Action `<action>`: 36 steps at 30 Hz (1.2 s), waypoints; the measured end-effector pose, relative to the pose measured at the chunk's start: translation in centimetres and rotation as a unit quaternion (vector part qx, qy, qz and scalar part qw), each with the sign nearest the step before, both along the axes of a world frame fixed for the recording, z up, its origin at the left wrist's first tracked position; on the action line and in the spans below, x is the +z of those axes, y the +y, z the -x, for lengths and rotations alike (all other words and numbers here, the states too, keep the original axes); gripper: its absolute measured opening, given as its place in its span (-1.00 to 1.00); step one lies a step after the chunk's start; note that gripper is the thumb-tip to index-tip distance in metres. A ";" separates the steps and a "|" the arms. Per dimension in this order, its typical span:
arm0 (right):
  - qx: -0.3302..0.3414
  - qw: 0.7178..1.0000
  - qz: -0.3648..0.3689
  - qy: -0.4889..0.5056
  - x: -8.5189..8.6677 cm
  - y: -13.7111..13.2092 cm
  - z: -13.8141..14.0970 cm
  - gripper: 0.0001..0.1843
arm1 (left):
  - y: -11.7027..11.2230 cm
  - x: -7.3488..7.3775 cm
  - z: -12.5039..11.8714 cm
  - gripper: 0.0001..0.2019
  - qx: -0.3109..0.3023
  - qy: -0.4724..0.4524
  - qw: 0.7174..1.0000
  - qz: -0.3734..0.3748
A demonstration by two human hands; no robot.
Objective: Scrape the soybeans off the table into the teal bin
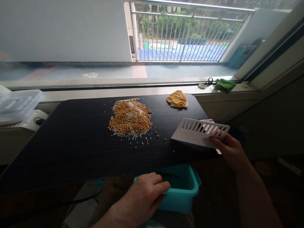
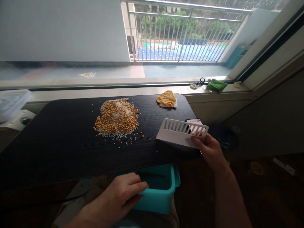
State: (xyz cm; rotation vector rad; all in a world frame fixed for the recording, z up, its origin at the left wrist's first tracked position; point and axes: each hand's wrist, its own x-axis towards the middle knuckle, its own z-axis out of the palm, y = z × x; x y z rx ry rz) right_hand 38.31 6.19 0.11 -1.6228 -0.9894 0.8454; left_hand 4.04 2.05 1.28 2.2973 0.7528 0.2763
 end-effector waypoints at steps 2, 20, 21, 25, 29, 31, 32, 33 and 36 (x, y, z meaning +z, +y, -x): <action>-0.010 1.000 0.019 0.003 0.5 -2.3 -0.4 -0.68 | 0.0 -0.1 -0.3 -0.85 -0.005 -0.005 1.000 -0.002; 0.039 0.999 0.016 0.035 1.3 -2.8 0.8 -0.61 | 0.5 0.1 -1.3 -0.85 -0.024 -0.014 0.999 -0.028; 0.026 0.999 0.005 0.039 1.2 -2.6 1.1 -0.60 | 0.5 0.1 -1.3 -0.85 -0.026 -0.014 0.999 -0.026; 0.039 0.999 -0.002 0.036 1.2 -1.6 2.6 -0.61 | 0.5 0.2 -1.2 -0.83 -0.028 -0.011 0.999 -0.017; 0.112 0.993 0.019 0.028 1.7 -1.8 2.4 -0.66 | 0.3 0.2 -1.1 -0.83 -0.022 -0.005 1.000 -0.019; 0.101 0.994 0.017 0.032 1.8 -2.1 1.8 -0.67 | 0.3 0.1 -1.1 -0.84 -0.020 -0.005 0.999 -0.025; 0.074 0.997 0.005 0.035 1.7 -2.1 1.4 -0.67 | 0.3 0.1 -1.1 -0.84 -0.021 -0.006 0.999 -0.027; 0.038 0.999 -0.012 0.036 1.6 -2.0 1.1 -0.68 | 0.4 0.0 -1.1 -0.84 -0.022 -0.008 0.999 -0.029; -0.044 0.997 -0.050 0.029 1.2 -1.4 0.7 -0.70 | 0.4 0.0 -1.1 -0.86 -0.024 -0.012 0.999 -0.025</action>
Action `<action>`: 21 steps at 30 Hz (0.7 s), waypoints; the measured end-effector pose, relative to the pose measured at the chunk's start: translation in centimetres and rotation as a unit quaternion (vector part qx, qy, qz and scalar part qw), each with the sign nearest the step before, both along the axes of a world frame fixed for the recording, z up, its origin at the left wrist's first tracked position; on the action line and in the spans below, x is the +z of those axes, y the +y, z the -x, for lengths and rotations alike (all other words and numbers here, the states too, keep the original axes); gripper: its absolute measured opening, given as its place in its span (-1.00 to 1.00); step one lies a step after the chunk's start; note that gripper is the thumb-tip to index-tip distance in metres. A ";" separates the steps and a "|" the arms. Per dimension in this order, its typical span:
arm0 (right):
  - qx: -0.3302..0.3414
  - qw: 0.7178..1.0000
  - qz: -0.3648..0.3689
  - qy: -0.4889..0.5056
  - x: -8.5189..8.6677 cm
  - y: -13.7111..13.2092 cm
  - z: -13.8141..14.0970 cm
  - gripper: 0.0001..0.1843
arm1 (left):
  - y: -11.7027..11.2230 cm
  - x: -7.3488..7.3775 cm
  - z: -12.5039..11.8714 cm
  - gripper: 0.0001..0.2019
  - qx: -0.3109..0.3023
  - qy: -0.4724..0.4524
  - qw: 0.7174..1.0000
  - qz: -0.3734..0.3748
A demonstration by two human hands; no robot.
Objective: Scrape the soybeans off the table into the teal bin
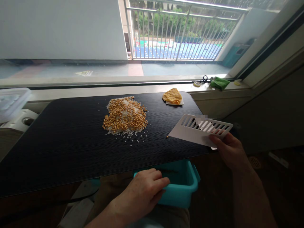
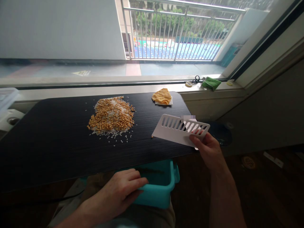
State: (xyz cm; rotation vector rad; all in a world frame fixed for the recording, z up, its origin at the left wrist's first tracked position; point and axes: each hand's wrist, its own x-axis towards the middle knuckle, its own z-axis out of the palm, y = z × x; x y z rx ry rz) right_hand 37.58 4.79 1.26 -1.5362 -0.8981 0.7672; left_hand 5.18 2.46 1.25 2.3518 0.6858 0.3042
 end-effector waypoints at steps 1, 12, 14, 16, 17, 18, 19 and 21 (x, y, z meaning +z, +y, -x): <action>-0.009 1.000 0.000 -0.005 -0.1 0.2 0.0 -0.71 | 0.0 0.0 0.0 -0.86 0.000 -0.002 1.000 0.003; 0.080 0.995 0.057 -0.004 0.1 -1.4 -0.3 -0.64 | -0.3 0.1 0.2 -0.86 0.005 -0.002 1.000 0.003; 0.048 0.998 0.043 -0.007 -0.3 -0.8 0.5 -0.66 | -0.3 0.2 0.4 -0.85 0.003 -0.002 1.000 0.008; 0.017 1.000 0.018 -0.016 -0.7 0.4 2.0 -0.69 | -0.4 0.3 0.7 -0.86 0.005 0.002 1.000 0.011; 0.004 1.000 0.000 -0.020 -0.9 1.1 2.8 -0.70 | -0.4 0.3 0.9 -0.85 0.007 0.005 1.000 0.012; -0.002 0.999 -0.021 -0.024 -1.0 1.8 3.6 -0.71 | -0.5 0.4 1.1 -0.85 0.011 0.008 1.000 0.014; 0.000 0.999 -0.036 -0.026 -1.1 2.6 4.5 -0.70 | -0.5 0.5 1.4 -0.84 0.015 0.010 1.000 0.015; 0.008 0.998 -0.054 -0.027 -1.2 4.0 5.9 -0.70 | -0.7 0.6 1.8 -0.83 0.025 0.013 0.999 0.020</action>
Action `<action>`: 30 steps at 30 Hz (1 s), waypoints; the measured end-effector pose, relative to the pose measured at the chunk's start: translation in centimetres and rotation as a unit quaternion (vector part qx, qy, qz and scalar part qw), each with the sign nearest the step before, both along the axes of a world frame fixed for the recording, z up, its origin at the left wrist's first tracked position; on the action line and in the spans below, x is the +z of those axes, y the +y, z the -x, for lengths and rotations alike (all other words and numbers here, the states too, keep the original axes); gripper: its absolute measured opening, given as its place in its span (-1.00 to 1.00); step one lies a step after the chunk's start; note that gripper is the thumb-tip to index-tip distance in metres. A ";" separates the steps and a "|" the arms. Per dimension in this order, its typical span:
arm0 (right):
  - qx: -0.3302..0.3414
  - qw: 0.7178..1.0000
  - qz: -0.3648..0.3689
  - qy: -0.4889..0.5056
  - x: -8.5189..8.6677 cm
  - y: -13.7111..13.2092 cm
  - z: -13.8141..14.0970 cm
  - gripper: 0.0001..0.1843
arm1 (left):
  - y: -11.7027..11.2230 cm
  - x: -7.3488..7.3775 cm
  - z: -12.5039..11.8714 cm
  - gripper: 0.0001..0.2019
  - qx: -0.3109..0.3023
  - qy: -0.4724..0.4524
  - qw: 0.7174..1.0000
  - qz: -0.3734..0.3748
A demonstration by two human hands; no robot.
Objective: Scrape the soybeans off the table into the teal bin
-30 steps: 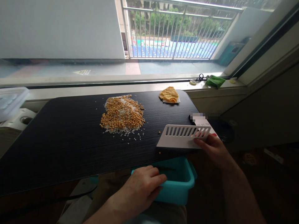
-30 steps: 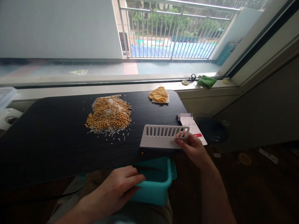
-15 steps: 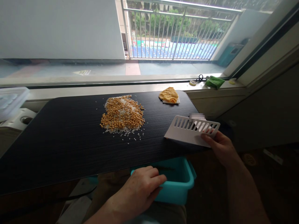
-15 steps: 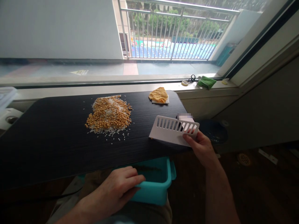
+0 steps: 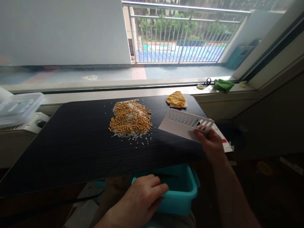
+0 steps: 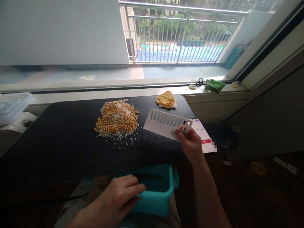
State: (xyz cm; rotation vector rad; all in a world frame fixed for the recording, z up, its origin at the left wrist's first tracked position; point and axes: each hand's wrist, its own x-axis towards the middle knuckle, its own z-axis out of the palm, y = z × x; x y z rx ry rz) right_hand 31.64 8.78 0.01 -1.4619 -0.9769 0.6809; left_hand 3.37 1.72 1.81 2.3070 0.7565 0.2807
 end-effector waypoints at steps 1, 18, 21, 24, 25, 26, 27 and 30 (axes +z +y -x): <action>0.010 1.000 -0.008 -0.001 0.0 0.6 0.6 -0.70 | -0.1 0.0 0.2 -0.82 0.005 0.000 1.000 0.003; 0.055 0.998 -0.016 0.017 -0.7 4.3 1.3 -0.68 | -0.4 -0.3 1.9 -0.77 0.026 0.015 1.000 0.007; 0.067 0.997 -0.016 0.020 -0.8 4.5 1.2 -0.69 | -0.5 -0.2 2.0 -0.76 0.028 0.027 0.999 0.012; 0.084 0.996 -0.007 0.018 -0.8 4.6 1.2 -0.71 | -0.5 -0.1 2.1 -0.76 0.034 0.033 0.999 0.018; 0.092 0.996 -0.005 0.018 -0.8 4.6 1.2 -0.72 | -0.5 -0.1 2.2 -0.75 0.035 0.032 0.999 0.018; 0.100 0.995 -0.005 0.018 -0.7 4.5 1.1 -0.72 | -0.5 -0.1 2.2 -0.75 0.036 0.032 0.999 0.018; 0.107 0.994 -0.005 0.020 -0.6 4.4 1.1 -0.72 | -0.5 -0.2 2.3 -0.75 0.036 0.031 0.999 0.018; 0.105 0.994 -0.015 0.036 -0.3 4.1 1.0 -0.71 | -0.6 -0.3 2.5 -0.75 0.035 0.031 0.999 0.019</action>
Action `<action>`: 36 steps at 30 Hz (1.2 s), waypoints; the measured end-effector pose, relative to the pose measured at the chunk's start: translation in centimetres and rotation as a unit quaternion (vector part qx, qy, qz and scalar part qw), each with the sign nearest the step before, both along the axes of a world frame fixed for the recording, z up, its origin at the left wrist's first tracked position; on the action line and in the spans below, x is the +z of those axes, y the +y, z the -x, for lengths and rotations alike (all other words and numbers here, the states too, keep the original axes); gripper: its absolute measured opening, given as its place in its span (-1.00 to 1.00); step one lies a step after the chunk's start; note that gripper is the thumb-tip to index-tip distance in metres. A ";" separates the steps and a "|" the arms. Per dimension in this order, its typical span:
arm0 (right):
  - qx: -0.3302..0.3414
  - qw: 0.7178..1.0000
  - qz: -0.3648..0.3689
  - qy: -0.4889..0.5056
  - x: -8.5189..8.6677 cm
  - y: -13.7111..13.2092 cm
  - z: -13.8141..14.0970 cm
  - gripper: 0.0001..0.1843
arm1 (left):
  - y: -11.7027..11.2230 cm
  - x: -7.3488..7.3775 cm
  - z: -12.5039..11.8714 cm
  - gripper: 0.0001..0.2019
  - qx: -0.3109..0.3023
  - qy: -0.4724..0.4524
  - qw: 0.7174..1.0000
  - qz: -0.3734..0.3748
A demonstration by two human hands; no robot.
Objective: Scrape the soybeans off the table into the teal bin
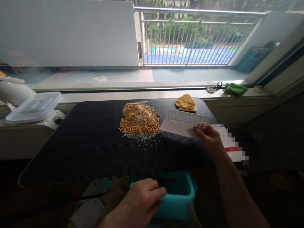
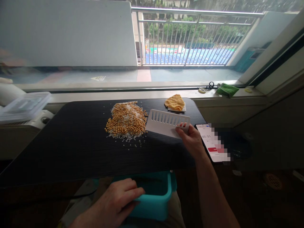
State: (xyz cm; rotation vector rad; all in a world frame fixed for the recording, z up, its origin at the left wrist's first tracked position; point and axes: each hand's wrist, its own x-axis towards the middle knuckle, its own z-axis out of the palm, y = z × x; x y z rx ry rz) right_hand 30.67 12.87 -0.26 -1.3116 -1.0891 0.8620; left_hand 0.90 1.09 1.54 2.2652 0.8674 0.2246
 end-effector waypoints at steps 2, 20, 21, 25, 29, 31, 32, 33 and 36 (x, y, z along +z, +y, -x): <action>-0.008 1.000 0.000 0.008 0.2 -0.2 -0.1 -0.70 | 0.0 -0.1 0.0 -0.75 0.001 -0.002 1.000 -0.003; 0.129 0.974 0.187 -0.008 2.1 -6.5 -3.2 -0.63 | 0.0 -0.4 -0.3 -0.78 0.002 -0.015 1.000 -0.015; 0.133 0.973 0.190 -0.005 2.1 -6.6 -3.3 -0.64 | 0.0 -0.4 -0.3 -0.78 0.002 -0.015 1.000 -0.018; 0.016 0.993 0.114 -0.002 1.6 -5.3 -2.5 -0.63 | 0.1 -0.3 -0.4 -0.76 0.001 -0.017 1.000 -0.017; -0.050 0.997 0.060 -0.001 0.8 -2.3 -0.9 -0.65 | 0.0 0.0 -0.3 -0.77 0.006 -0.018 1.000 -0.006; -0.042 0.998 0.041 0.011 0.7 -1.2 -0.1 -0.64 | -0.1 0.0 -0.2 -0.77 0.011 -0.018 1.000 -0.003; -0.037 0.999 0.034 0.017 0.7 -0.8 0.2 -0.64 | -0.1 0.0 -0.1 -0.76 0.014 -0.017 1.000 -0.003; -0.033 0.999 0.031 0.020 0.7 -0.6 0.4 -0.63 | -0.2 0.0 0.0 -0.76 0.015 -0.016 1.000 -0.003; -0.030 0.999 0.035 0.021 0.6 -0.1 0.8 -0.63 | -0.3 -0.1 0.2 -0.74 0.018 -0.012 1.000 -0.004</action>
